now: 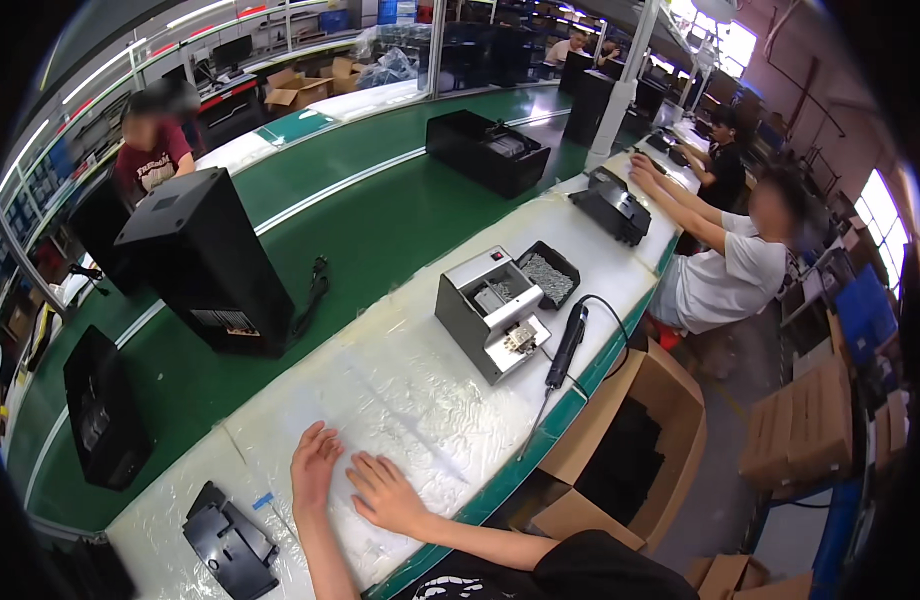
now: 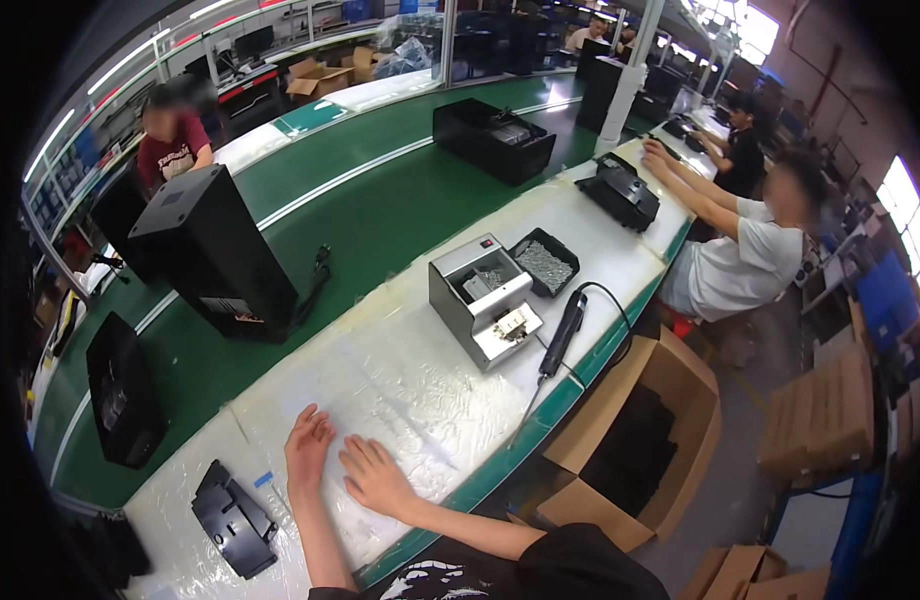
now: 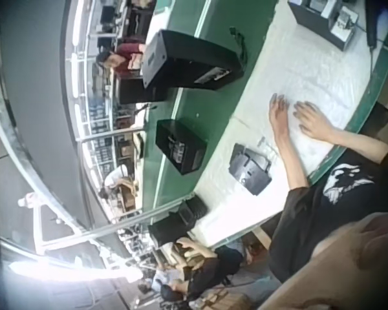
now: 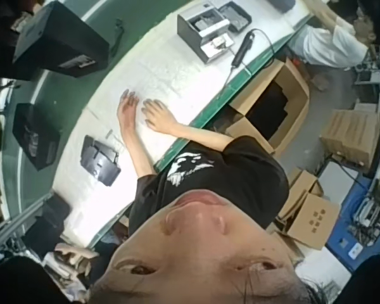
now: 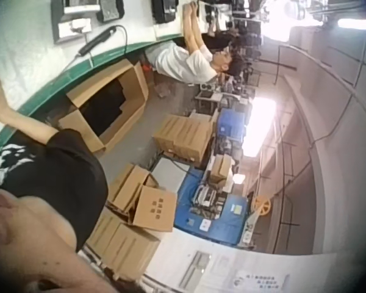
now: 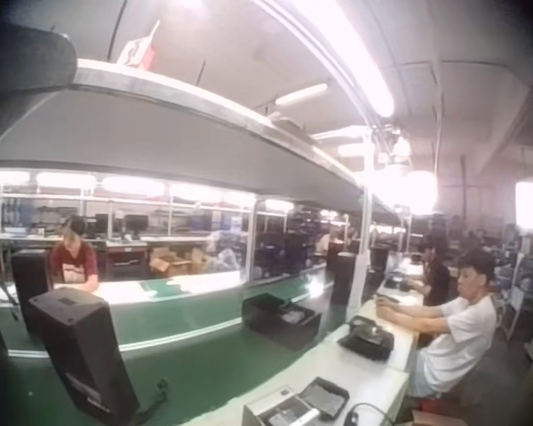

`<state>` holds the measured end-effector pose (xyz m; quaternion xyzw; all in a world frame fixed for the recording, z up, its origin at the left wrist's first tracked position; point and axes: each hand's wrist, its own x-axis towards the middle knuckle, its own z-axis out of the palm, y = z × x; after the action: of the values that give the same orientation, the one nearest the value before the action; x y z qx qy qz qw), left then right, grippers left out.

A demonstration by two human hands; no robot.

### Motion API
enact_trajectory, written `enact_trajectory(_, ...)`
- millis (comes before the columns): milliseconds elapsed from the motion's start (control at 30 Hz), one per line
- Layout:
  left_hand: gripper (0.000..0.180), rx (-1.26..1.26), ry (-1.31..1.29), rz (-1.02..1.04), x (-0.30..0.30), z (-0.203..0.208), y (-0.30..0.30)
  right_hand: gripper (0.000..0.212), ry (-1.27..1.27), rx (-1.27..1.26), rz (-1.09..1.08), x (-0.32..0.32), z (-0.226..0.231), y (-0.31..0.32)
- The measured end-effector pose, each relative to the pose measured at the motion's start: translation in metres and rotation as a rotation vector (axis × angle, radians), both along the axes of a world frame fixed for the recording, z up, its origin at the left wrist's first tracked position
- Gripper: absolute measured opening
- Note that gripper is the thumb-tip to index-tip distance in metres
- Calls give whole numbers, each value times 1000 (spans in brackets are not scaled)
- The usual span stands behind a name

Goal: Assemble electronic device components into a plastic casing using an electric screwdriver.

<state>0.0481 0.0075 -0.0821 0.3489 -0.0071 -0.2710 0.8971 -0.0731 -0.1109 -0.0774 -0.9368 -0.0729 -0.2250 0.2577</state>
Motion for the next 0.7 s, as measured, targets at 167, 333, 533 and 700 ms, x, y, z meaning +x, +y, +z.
enact_trajectory(167, 36, 184, -117, 16, -4, -2, -2, 37, 39, 172, -11, 23, 6, -11)
enact_trajectory(333, 32, 101, -83, 31, 1, -8, -9, 26, 190, 520, -110, 59, 12, -31)
enact_trajectory(533, 30, -16, -28, 78, 4, -19, -3, 13, 111, 462, -52, 74, -4, -21)
enact_trajectory(700, 30, 29, -55, 58, -2, -14, -5, 12, 183, 612, -130, 66, -10, -27)
